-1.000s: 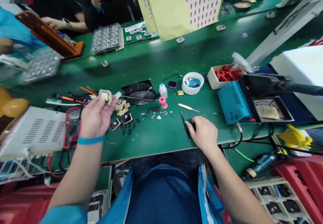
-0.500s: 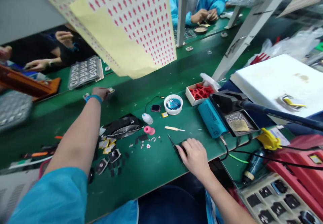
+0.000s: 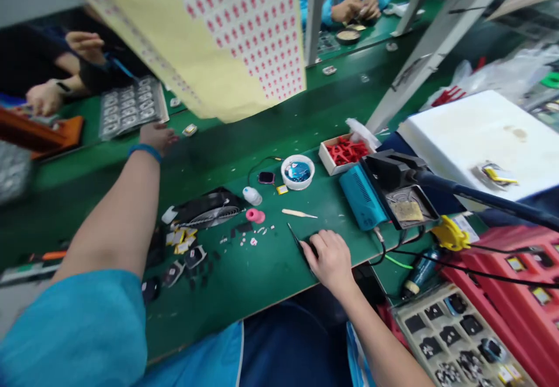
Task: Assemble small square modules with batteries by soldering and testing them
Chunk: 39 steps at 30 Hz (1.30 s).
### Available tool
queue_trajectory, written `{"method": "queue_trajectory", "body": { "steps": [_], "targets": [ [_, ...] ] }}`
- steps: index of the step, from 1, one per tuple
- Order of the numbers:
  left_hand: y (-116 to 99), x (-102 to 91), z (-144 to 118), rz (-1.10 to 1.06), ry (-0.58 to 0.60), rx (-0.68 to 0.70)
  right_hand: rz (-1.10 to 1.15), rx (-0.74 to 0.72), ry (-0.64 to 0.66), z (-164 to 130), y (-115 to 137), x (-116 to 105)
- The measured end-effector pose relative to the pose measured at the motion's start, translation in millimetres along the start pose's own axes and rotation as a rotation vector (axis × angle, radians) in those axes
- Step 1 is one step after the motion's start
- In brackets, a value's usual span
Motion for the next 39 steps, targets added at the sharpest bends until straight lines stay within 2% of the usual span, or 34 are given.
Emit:
{"method": "queue_trajectory", "body": {
  "steps": [3,5,7,9,11,13,15,18,21,24,27,29,31,34,36,39],
  "targets": [
    [10,-32.7,-32,0.053,-0.071,-0.133,-0.008,-0.015,0.048,-2,-2,1],
    [5,-60.0,-67,0.075,-0.123,-0.098,-0.023,-0.031,0.103,-2,-1,4],
    [-11,-87.4,-118,0.045,-0.200,0.028,-0.043,-0.070,0.159,-2,3,6],
    [-24,-112.3,-187,-0.034,-0.333,0.122,-0.059,-0.116,0.193,-1,9,9],
    [-26,-119.1,-255,-0.090,-0.364,0.136,-0.070,-0.147,0.213,1,14,11],
    [-15,-107.3,-310,-0.021,-0.270,0.046,-0.068,-0.160,0.234,3,16,15],
    [-4,-89.9,-346,0.125,-0.161,0.020,-0.029,-0.156,0.248,6,15,18],
    [2,-58.7,-367,0.260,0.001,0.148,0.133,-0.146,0.268,9,14,17],
    [7,-34.4,-366,0.325,0.128,0.288,0.243,-0.203,0.304,4,21,16],
    [14,-25.2,-358,0.403,0.203,0.337,0.210,-0.255,0.318,-4,28,19],
    [15,-27.4,-352,0.448,0.227,0.329,0.177,-0.242,0.317,-7,29,22],
    [7,-30.2,-351,0.450,0.207,0.327,0.172,-0.229,0.321,-6,28,24],
    [-12,-23.0,-359,0.391,0.229,0.382,0.179,-0.224,0.333,-4,28,25],
    [-48,8.9,-386,0.234,0.391,0.532,0.236,-0.197,0.360,-2,33,26],
    [-65,30.2,-408,0.142,0.479,0.586,0.300,-0.122,0.380,0,35,26],
    [-70,45.7,-428,0.020,0.469,0.576,0.428,0.031,0.400,0,35,24]
  ]
}}
Point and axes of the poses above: each hand's wrist, its own z-axis towards the middle knuckle, its own x-axis out of the palm, y = z × x, the point moved 9 cm from there along z, towards the middle knuckle, and after that the axes turned 9 degrees about x, right-handed, at the moved point
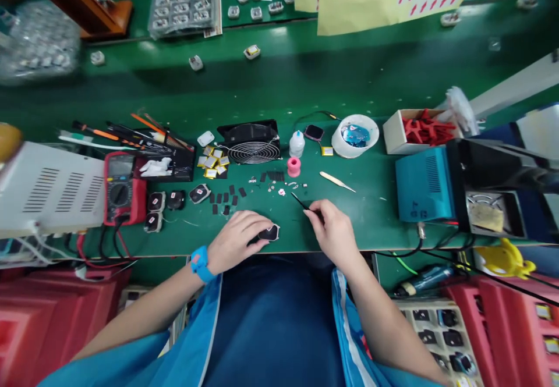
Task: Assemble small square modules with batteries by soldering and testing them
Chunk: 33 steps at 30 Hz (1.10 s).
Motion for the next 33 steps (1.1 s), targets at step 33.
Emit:
{"method": "queue_trajectory", "body": {
  "steps": [33],
  "targets": [
    [6,1.1,-14,-0.030,-0.159,-0.021,0.683,-0.132,0.159,-36,36,34]
  ]
}}
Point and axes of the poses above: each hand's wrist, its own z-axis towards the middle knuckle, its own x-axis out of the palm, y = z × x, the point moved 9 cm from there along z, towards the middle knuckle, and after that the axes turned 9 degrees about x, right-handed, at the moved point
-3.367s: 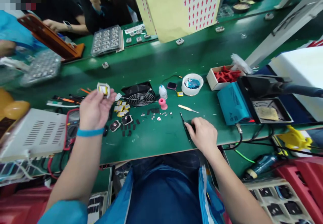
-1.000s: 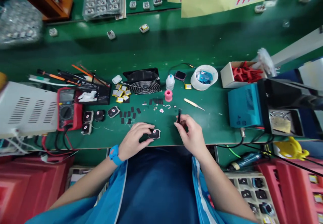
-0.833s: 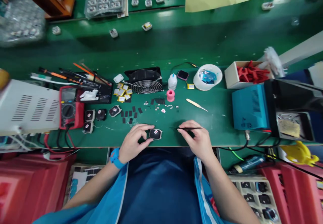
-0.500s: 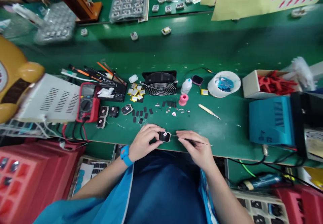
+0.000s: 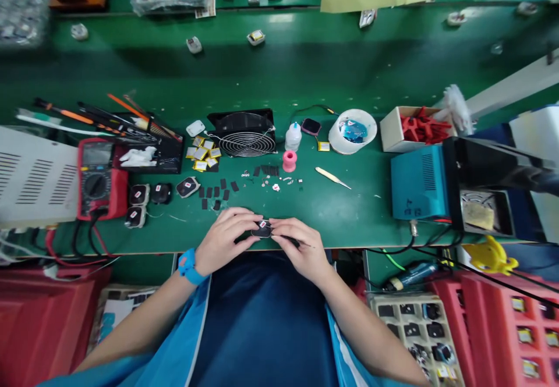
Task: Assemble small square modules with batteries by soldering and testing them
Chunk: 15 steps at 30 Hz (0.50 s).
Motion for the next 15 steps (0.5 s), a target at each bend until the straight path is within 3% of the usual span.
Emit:
{"method": "queue_trajectory", "body": {
  "steps": [6,11,15],
  "targets": [
    [6,-7.4,15,0.035,-0.074,0.020,0.141,0.187,-0.202,-3,-25,-26],
    [21,-8.7,27,0.115,-0.108,-0.109,0.139,0.189,-0.210,-3,-30,-30],
    [23,-5.3,27,0.134,-0.113,-0.104,0.087,0.180,-0.214,-1,-25,-31]
  ]
}}
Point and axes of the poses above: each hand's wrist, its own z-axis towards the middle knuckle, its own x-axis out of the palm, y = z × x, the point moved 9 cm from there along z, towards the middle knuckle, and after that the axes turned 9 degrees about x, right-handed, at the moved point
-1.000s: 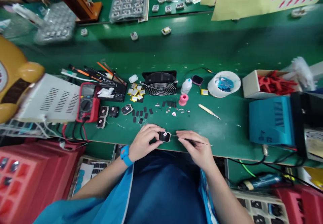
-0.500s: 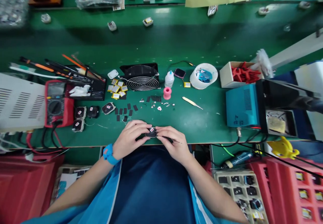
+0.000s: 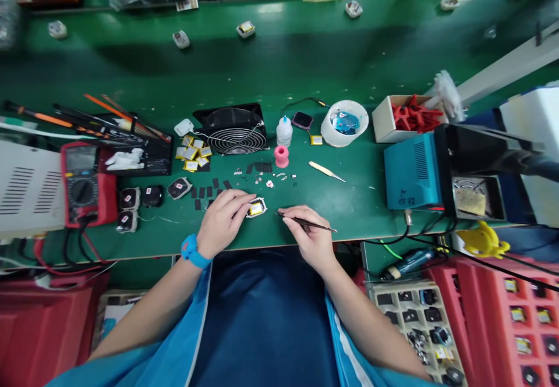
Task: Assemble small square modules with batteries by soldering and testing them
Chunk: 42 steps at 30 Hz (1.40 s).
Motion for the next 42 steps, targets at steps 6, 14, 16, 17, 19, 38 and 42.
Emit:
{"method": "queue_trajectory", "body": {
  "steps": [6,14,16,17,19,38,42],
  "targets": [
    [-9,3.2,-12,-0.023,0.030,0.011,-0.039,-0.014,0.018,0,4,1],
    [-22,-0.1,-41,0.013,0.073,-0.059,-0.207,0.054,0.107,3,3,0],
    [-22,-2.2,-46,0.036,0.072,-0.082,-0.387,0.106,0.160,9,3,-6],
    [-22,-3.3,-48,0.046,0.067,-0.091,-0.521,0.115,0.187,12,4,-10],
    [-21,-4.7,-50,0.062,0.055,-0.102,-0.851,0.111,0.190,18,6,-21],
    [-13,-1.3,-47,-0.067,0.134,-0.088,-0.789,-0.349,0.223,-13,30,66],
    [-13,2.9,-41,-0.098,0.207,-0.032,-0.791,-0.374,0.209,-14,30,67]
  ]
}}
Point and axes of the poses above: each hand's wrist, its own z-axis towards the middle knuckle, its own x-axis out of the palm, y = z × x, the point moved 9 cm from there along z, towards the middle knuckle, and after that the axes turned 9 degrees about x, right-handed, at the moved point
